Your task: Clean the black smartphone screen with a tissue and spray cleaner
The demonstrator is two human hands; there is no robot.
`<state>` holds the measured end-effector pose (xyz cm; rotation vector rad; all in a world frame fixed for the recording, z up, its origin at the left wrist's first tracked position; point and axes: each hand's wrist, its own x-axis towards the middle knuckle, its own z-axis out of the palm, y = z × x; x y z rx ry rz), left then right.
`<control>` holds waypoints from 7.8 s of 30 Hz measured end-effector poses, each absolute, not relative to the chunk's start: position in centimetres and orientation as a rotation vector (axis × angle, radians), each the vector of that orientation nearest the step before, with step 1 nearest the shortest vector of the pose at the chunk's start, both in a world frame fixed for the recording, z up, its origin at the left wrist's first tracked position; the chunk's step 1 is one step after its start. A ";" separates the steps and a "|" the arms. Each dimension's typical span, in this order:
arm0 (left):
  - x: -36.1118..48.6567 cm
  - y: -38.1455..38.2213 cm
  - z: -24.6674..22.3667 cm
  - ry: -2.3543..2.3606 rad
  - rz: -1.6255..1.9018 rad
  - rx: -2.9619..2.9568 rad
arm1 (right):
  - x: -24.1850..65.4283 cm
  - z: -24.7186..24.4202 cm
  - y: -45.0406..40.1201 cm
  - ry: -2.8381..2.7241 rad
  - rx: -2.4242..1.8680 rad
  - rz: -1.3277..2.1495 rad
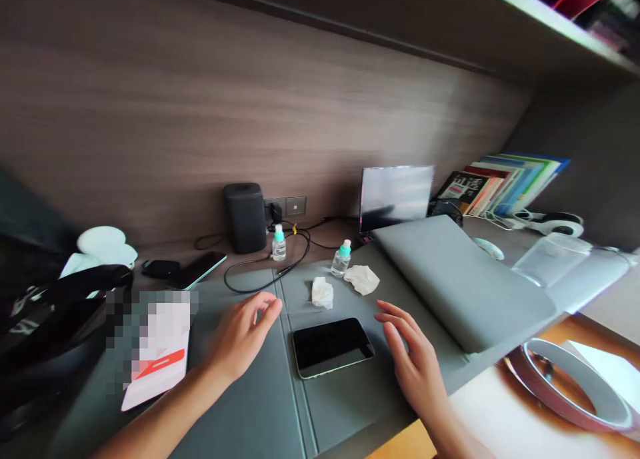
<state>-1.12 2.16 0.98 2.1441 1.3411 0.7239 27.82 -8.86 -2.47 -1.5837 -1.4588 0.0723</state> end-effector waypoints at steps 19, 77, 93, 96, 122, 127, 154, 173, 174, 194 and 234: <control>-0.1 0.3 -0.6 0.956 0.808 2.466 | 27.7 -2.2 -7.8 -1.498 -1.608 0.243; -0.5 0.0 -2.0 0.812 0.616 2.570 | 18.8 2.1 -8.9 -2.284 -1.843 0.331; -0.4 -0.1 -1.9 0.834 0.615 2.553 | 26.0 2.0 -10.8 -2.048 -1.936 0.329; -0.5 -0.1 -2.0 0.829 0.605 2.567 | 25.6 2.0 -10.8 -2.029 -1.907 0.334; -0.2 -0.3 -1.2 0.834 0.582 2.545 | 28.7 0.1 2.7 -1.508 -1.626 0.228; -0.1 -0.1 -1.2 0.836 0.575 2.548 | 28.1 0.3 0.3 -1.484 -1.508 -0.069; 0.0 -0.2 -1.1 0.837 0.592 2.527 | 23.3 3.7 1.5 -2.070 -1.775 -0.135; -0.1 -0.3 -1.1 0.850 0.544 2.556 | 30.6 0.5 -9.6 -1.616 -1.784 0.230; -0.1 -0.3 -1.1 0.852 0.542 2.557 | 30.9 0.4 -10.0 -1.584 -1.796 0.245; -0.2 -0.4 -1.7 0.849 0.544 2.576 | 31.3 -2.6 -12.1 -2.073 -1.850 -0.114; 0.1 -0.7 -1.0 0.862 0.573 2.555 | 28.1 2.0 -4.9 -2.533 -1.431 0.007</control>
